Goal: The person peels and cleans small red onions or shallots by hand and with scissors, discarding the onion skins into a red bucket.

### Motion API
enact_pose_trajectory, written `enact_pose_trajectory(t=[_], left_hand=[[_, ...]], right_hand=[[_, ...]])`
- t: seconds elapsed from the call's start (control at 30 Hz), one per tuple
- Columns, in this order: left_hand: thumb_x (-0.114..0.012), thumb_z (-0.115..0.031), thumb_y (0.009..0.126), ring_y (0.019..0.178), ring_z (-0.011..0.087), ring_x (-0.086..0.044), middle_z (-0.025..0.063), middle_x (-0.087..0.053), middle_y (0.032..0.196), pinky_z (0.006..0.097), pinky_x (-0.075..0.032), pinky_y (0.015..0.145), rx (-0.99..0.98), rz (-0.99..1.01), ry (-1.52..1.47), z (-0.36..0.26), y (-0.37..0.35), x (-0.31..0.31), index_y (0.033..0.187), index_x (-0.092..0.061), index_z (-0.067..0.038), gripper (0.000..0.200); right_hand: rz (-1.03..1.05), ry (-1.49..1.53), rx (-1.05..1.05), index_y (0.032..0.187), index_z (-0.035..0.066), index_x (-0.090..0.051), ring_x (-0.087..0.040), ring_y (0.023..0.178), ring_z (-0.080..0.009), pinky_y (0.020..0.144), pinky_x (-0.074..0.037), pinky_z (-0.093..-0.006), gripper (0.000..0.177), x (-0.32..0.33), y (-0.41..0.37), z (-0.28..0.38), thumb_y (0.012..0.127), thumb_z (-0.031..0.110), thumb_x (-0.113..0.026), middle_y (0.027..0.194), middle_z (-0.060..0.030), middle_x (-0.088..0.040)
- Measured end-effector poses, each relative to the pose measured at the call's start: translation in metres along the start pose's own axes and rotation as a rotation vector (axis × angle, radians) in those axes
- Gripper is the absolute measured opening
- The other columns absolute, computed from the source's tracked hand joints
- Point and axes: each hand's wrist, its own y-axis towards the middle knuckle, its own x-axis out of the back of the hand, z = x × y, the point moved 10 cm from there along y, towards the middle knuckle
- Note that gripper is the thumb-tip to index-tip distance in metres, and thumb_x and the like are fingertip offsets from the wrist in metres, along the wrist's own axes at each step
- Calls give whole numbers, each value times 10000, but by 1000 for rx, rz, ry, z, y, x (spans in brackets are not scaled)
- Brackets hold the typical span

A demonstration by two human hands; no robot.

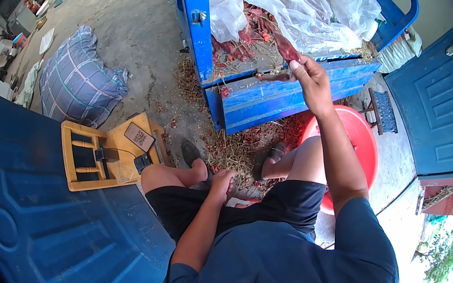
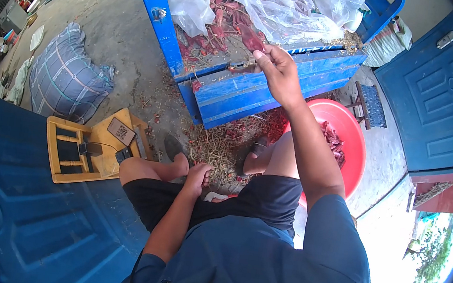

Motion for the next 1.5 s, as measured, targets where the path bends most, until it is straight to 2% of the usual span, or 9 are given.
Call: enact_pose_trajectory(t=[0.13,0.2,0.33,0.4,0.6,0.8,1.07,1.33,1.5], left_hand=[[-666,-170,862,457,53,-373,-70,-431,603,237,-253,400,-11,63,2,7,10,-5,811,-575,-155,105],[-667,-181,861,461,53,-380,-68,-435,608,235,-259,399,3,57,30,2,0,-11,798,-560,-160,126],[-659,-183,865,461,55,-381,-66,-436,613,233,-266,396,-1,87,44,6,0,-10,778,-537,-158,153],[-644,-178,874,461,53,-383,-65,-434,616,231,-263,390,-7,54,-6,-1,-8,-9,765,-518,-157,168],[-641,-160,904,489,43,-390,-62,-470,641,210,-293,433,0,30,23,0,-17,3,853,-600,-105,86],[-623,-143,911,519,56,-446,-50,-507,665,225,-352,457,-43,51,29,13,9,19,905,-634,-74,70],[-522,-148,948,800,169,-670,78,-678,893,279,-525,708,-127,-60,118,12,6,26,990,-664,-33,187],[-518,-333,969,488,91,-455,-34,-495,630,254,-339,432,61,-100,55,34,16,32,809,-581,-155,247],[-506,-366,985,498,88,-458,-49,-488,634,244,-337,441,104,-77,88,33,5,18,799,-556,-174,272]], right_hand=[[114,114,-179,1162,11,-654,-573,725,-55,726,-485,-235,253,-3,-59,-11,995,198,-624,831,24,-634],[331,88,-459,1171,21,-663,-589,735,-71,725,-504,-255,264,-30,-104,-40,989,210,-635,895,21,-651],[722,204,-632,1203,55,-661,-637,771,-96,721,-528,-277,265,-98,-195,-112,976,191,-641,899,-38,-686],[919,-85,-703,1195,56,-666,-648,810,-127,758,-522,-307,273,-111,-236,-150,969,206,-641,905,-53,-689],[1150,-349,-569,1197,52,-658,-638,929,-177,834,-496,-357,299,-139,-280,-214,970,244,-633,992,-79,-709],[1285,10,-591,1169,36,-680,-621,956,-129,870,-488,-336,274,-168,-299,-185,960,209,-642,1031,-36,-714],[1082,184,-557,1145,57,-702,-654,902,-138,829,-512,-336,265,-203,-301,-185,915,182,-664,978,-46,-729],[631,-337,-377,981,60,-749,-715,780,-259,732,-550,-384,273,-184,-272,-218,795,260,-734,838,-138,-727],[545,-416,-591,981,72,-760,-717,785,-246,735,-553,-367,271,-166,-272,-241,781,255,-747,848,-134,-734]])
